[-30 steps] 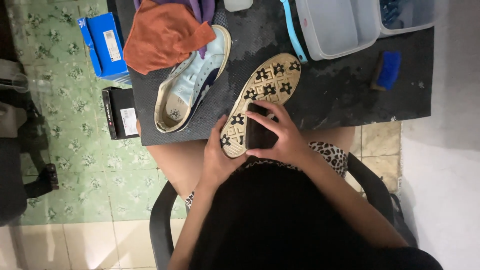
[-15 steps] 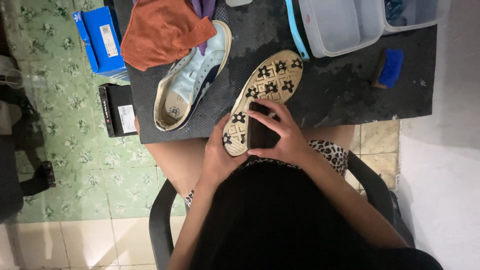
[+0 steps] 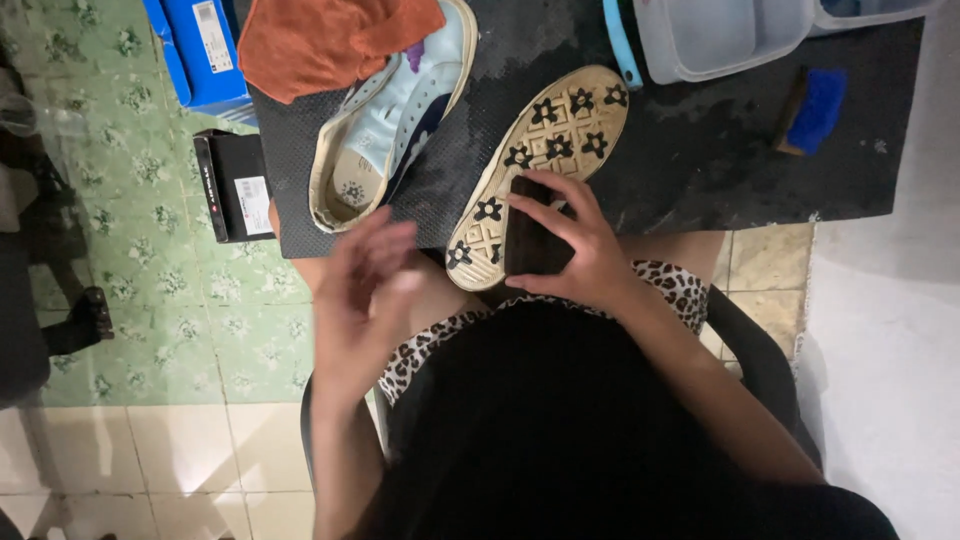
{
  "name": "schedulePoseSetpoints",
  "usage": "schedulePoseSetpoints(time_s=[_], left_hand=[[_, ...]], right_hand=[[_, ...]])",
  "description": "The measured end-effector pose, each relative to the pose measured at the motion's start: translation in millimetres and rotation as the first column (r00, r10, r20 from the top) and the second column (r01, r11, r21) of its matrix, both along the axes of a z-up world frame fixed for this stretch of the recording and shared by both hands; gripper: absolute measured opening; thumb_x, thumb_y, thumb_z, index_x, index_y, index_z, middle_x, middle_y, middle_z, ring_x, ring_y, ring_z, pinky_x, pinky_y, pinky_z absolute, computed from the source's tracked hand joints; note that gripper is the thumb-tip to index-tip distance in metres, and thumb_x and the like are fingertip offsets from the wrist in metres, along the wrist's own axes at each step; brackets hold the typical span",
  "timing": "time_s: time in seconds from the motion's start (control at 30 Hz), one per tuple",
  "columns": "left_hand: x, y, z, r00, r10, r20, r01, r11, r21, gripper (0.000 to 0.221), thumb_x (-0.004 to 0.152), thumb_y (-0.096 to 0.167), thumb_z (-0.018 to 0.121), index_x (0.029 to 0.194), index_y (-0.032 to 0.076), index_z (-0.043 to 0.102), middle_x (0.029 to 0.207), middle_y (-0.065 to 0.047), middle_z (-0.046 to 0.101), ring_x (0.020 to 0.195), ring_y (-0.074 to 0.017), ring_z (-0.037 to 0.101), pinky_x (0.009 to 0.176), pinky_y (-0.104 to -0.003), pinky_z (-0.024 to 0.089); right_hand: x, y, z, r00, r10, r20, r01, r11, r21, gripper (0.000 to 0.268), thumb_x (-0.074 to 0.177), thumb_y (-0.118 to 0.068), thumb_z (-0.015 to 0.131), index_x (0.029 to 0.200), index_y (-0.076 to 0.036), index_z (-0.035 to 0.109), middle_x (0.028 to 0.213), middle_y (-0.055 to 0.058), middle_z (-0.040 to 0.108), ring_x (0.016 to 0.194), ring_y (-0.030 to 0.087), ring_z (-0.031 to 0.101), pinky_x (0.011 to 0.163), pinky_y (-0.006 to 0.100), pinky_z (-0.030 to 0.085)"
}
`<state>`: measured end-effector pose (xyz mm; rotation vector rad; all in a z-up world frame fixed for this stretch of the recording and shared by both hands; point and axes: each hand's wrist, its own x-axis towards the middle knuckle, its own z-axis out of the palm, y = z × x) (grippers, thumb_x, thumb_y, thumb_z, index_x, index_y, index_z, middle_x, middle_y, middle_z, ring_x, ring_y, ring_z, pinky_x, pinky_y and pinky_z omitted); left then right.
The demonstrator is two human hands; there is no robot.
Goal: Scrubbing and cleaning the sole of a sneaker using a brush and a cloth at a workbench.
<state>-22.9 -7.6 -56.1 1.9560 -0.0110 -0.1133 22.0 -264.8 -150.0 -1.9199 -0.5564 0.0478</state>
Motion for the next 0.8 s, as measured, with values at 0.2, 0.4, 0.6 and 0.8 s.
schedulePoseSetpoints(time_s=[0.2,0.4,0.6,0.8], left_hand=[[-59.2,-12.5,-21.2,0.445,-0.859,-0.254,-0.594,-0.072,-0.801,0.095,0.09,0.065,0.056,0.15,-0.005,0.037,0.113,-0.019,0.064,0.092,-0.0328,0.067,0.064,-0.043,0.05],[-32.8,25.9,-20.6,0.532,0.134,-0.836,-0.297,0.954,-0.036,0.1,0.092,0.073,0.043,0.157,-0.003,0.036,0.157,-0.035,0.037,0.148,-0.0476,0.032,0.118,-0.066,0.025],[-78.6,45.9,-64.4,0.844,-0.468,-0.261,-0.3,-0.009,-0.954,0.087,0.094,0.079,0.034,0.124,-0.001,0.049,0.098,-0.038,0.059,0.069,-0.0625,0.067,0.055,-0.067,0.06],[-24.5,2.5,-64.5,0.953,-0.207,-0.221,0.082,0.878,-0.472,0.046,0.083,0.024,0.081,0.12,0.002,0.065,0.093,-0.013,0.07,0.079,-0.025,0.072,0.071,-0.038,0.062]], right_hand=[[2.7,-1.8,11.9,0.995,0.084,0.06,-0.075,0.989,-0.131,0.072,0.09,-0.046,0.08,0.149,-0.015,0.053,0.153,0.016,0.042,0.144,0.035,0.043,0.118,0.05,0.041],[-2.4,2.6,4.0,0.999,-0.034,0.013,0.034,0.999,-0.029,0.085,0.071,-0.041,0.097,0.144,-0.014,0.062,0.15,0.017,0.045,0.139,0.04,0.045,0.114,0.047,0.04],[-3.2,2.0,6.6,0.999,-0.036,0.018,0.036,0.999,-0.014,0.087,0.072,-0.042,0.097,0.146,-0.015,0.06,0.151,0.017,0.044,0.139,0.041,0.045,0.114,0.047,0.04],[-1.7,3.5,6.2,0.999,-0.054,0.006,0.054,0.998,-0.011,0.088,0.067,-0.04,0.098,0.143,-0.013,0.062,0.149,0.02,0.046,0.136,0.044,0.047,0.113,0.052,0.041]])
